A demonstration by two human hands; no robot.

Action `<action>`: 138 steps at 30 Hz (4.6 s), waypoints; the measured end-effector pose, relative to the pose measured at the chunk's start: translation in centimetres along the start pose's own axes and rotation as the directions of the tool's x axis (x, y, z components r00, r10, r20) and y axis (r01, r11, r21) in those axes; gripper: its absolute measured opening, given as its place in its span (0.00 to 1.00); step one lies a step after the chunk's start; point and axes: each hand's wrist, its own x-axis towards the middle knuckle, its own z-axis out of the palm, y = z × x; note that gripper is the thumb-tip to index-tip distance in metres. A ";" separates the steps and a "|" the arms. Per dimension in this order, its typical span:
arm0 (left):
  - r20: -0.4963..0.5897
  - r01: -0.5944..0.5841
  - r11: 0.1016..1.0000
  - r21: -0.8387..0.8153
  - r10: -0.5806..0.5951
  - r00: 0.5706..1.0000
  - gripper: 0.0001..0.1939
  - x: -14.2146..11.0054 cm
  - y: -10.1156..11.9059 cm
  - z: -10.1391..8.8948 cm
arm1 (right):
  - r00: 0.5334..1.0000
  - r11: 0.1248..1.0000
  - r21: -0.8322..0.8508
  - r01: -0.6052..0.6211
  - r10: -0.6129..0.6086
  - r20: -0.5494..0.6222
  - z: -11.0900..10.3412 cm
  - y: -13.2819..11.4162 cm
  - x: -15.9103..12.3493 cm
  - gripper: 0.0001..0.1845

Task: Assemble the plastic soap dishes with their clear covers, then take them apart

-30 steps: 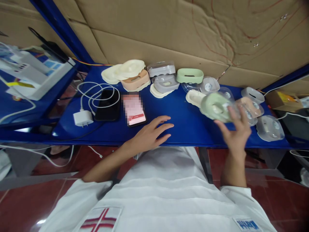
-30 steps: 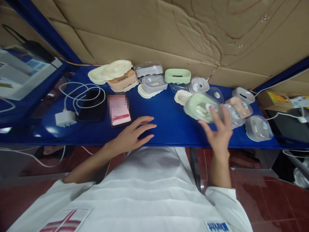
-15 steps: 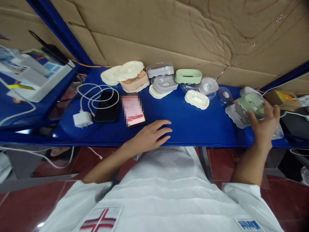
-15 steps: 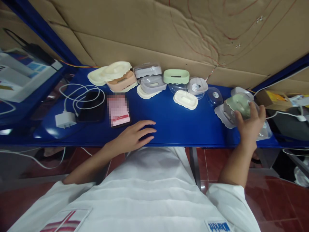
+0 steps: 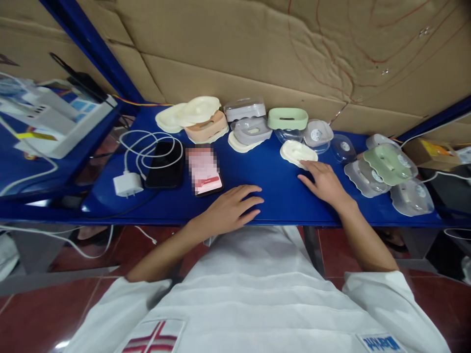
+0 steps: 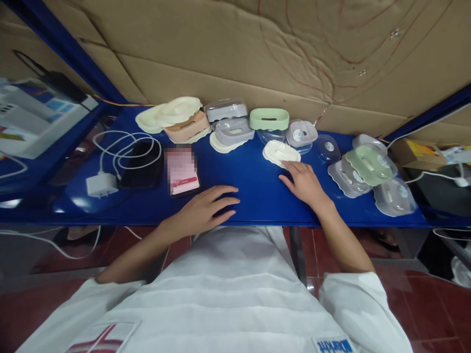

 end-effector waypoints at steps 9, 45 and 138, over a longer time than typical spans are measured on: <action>0.074 0.061 0.998 0.001 -0.061 0.995 0.20 0.3 -0.1 0.2 | 0.987 0.960 0.228 0.161 -0.154 -0.046 -2.7 -2.0 2.1 0.21; -0.025 0.074 0.997 0.031 -0.074 0.997 0.06 -0.1 -0.2 0.4 | 0.880 0.971 0.217 -0.096 0.185 -0.437 -3.1 4.8 3.5 0.23; -0.194 0.186 0.978 -0.090 -0.200 0.960 0.21 -0.3 -0.7 0.8 | 0.959 0.940 0.201 0.274 -0.252 -0.127 1.8 -10.1 -4.1 0.30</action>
